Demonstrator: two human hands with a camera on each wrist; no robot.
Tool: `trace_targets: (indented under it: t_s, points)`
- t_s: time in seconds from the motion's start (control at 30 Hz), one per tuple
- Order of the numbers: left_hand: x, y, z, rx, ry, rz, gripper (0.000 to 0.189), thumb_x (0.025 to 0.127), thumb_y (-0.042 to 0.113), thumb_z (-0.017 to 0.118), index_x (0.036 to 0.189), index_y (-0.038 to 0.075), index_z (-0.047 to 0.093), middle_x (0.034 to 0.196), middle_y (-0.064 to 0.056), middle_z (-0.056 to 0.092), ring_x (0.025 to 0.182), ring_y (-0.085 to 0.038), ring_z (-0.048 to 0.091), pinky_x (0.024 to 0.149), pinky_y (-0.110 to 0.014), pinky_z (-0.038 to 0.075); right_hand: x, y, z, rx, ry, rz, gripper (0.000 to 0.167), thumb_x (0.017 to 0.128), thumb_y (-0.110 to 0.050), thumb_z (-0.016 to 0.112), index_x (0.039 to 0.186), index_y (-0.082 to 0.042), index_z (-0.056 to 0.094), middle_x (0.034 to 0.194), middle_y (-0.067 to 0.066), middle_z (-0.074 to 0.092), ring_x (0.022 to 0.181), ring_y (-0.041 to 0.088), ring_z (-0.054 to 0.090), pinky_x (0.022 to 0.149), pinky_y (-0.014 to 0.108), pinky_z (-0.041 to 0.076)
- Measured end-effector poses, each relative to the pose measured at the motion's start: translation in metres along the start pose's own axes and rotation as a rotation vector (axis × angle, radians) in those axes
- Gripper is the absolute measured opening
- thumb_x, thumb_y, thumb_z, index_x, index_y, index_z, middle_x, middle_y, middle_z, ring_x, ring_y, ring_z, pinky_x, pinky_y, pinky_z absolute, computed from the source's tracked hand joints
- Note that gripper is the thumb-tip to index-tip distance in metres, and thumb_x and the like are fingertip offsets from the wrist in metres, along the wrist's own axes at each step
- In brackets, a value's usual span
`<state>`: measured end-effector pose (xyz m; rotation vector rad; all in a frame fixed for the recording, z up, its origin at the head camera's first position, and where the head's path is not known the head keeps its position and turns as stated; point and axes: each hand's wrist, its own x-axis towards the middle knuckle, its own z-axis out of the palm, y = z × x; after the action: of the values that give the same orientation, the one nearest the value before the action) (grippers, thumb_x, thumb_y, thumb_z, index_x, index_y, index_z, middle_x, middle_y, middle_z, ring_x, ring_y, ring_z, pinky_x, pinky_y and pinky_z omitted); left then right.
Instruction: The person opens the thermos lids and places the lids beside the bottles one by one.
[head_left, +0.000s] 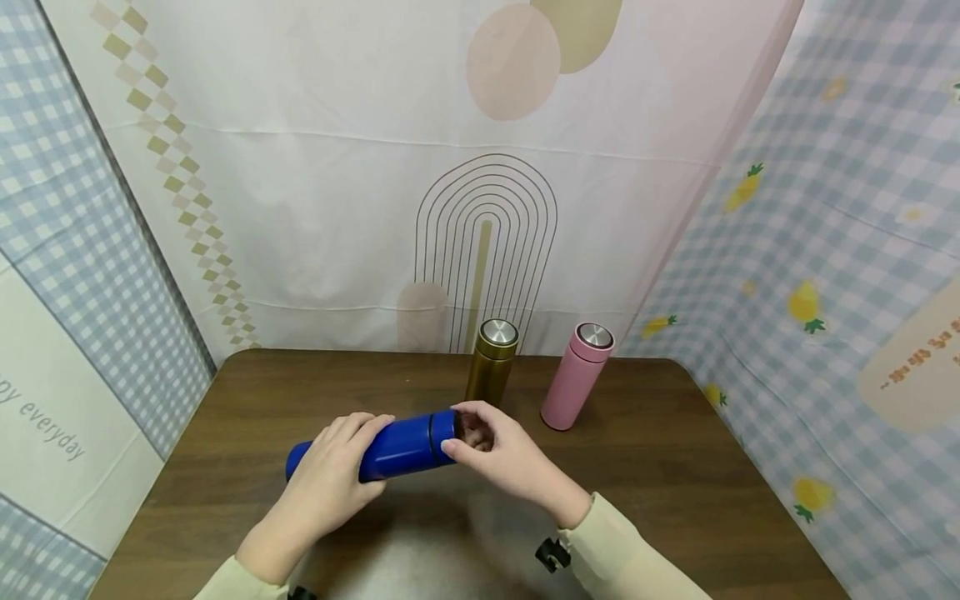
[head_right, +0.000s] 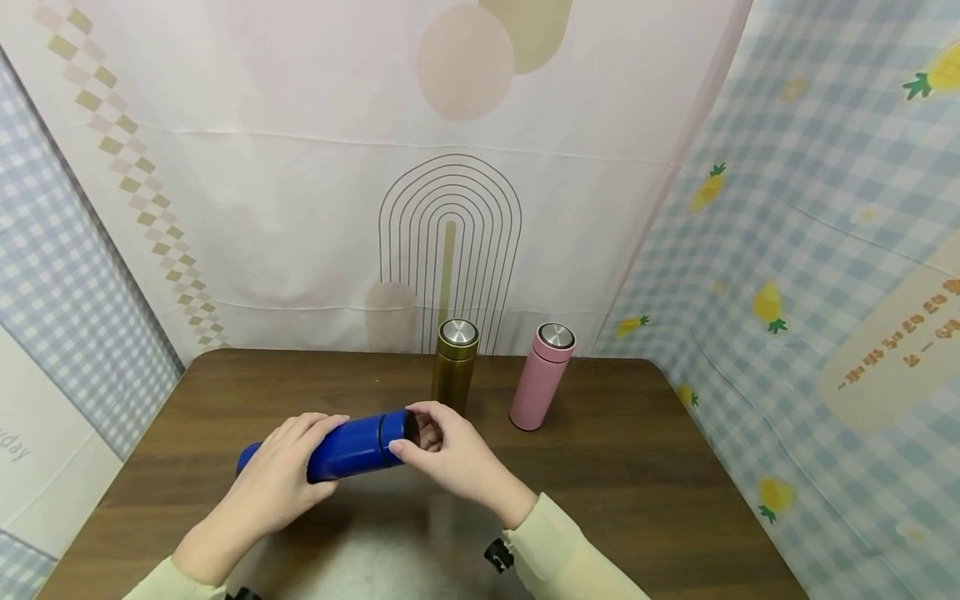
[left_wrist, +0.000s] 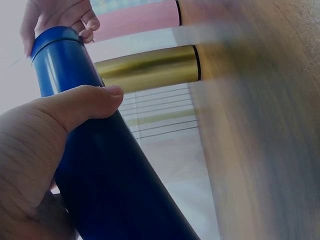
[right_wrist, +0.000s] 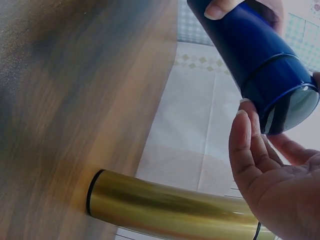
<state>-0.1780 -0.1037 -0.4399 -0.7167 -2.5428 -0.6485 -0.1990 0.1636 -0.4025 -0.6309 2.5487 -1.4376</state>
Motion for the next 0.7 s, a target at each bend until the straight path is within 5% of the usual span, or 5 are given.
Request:
trace_targets:
  t_s: [0.3,0.5,0.7]
  points:
    - [-0.0021,-0.0034,-0.0025,0.004,-0.037,-0.014,0.080,0.062,0.022,0.088,0.134,0.014,0.054,0.116,-0.007,0.058,0.107,-0.030,0.055,0.096,-0.052,0.040,0.0001,0.0029,0.0015,-0.041,-0.054,-0.141,0.061,0.087,-0.037,0.072,0.140,-0.028,0.045,0.123,-0.002,0.051,0.100,0.019,0.059,0.083,0.035,0.054]
    - [-0.0025,-0.0027,-0.0016,0.005,-0.024,-0.008,0.080,0.062,0.022,0.087,0.135,0.013,0.054,0.116,-0.008,0.057,0.107,-0.031,0.055,0.097,-0.051,0.039,0.0000,0.0006,0.0043,-0.051,-0.027,-0.069,0.063,0.088,-0.046,0.067,0.143,-0.031,0.039,0.129,-0.001,0.050,0.101,0.017,0.059,0.085,0.035,0.052]
    - [-0.0029,-0.0020,-0.0010,0.025,-0.026,-0.006,0.082,0.064,0.018,0.087,0.137,0.014,0.052,0.120,-0.010,0.055,0.111,-0.033,0.053,0.099,-0.053,0.037,0.0011,-0.0014,0.0062,-0.132,0.030,0.050,0.052,0.092,-0.058,0.054,0.134,-0.028,0.050,0.112,-0.004,0.060,0.094,0.012,0.058,0.082,0.034,0.049]
